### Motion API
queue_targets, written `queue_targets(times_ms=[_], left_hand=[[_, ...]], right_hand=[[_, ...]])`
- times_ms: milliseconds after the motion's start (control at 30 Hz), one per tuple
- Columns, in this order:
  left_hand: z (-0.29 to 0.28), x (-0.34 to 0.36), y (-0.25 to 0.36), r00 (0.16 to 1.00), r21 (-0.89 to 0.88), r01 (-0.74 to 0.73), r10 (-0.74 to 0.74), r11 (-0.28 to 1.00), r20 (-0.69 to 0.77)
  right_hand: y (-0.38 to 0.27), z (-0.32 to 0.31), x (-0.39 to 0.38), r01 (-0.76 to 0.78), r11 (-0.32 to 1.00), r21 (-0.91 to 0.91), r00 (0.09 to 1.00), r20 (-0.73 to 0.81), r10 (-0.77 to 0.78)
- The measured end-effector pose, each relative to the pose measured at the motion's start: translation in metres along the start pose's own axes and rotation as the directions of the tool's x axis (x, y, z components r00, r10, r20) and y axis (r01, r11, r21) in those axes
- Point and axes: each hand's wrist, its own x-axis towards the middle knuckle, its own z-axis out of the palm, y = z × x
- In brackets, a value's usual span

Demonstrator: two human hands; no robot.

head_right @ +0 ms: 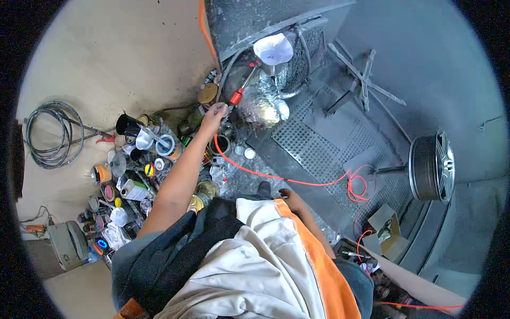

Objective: Painting a car rim using a spray gun in a paint booth.

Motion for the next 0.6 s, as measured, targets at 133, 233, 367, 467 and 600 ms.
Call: queue_targets(times_ms=[133, 233, 367, 467, 600], left_hand=[[0.012, 0.002, 0.002, 0.996, -0.144, 0.067, -0.074, 0.987, -0.042], [0.017, 0.005, -0.003, 0.992, -0.179, 0.082, -0.098, 0.98, -0.08], [0.024, 0.0, 0.006, 0.989, -0.023, 0.091, -0.094, 0.996, -0.118], [0.026, -0.001, 0.014, 0.987, 0.062, 0.08, -0.071, 0.995, -0.143], [0.032, -0.007, 0.018, 0.987, 0.077, 0.07, -0.058, 0.995, -0.149]], right_hand=[[0.024, -0.027, 0.007, 0.046, 0.991, -0.128, 0.999, 0.028, -0.043], [0.034, -0.042, 0.011, 0.073, 0.981, -0.181, 0.996, 0.056, -0.063], [0.032, -0.06, 0.03, 0.127, 0.975, -0.18, 0.99, 0.083, -0.114], [0.009, -0.07, 0.045, 0.18, 0.955, -0.237, 0.983, 0.091, -0.162], [-0.057, -0.085, 0.055, 0.326, 0.865, -0.382, 0.942, 0.048, -0.334]])
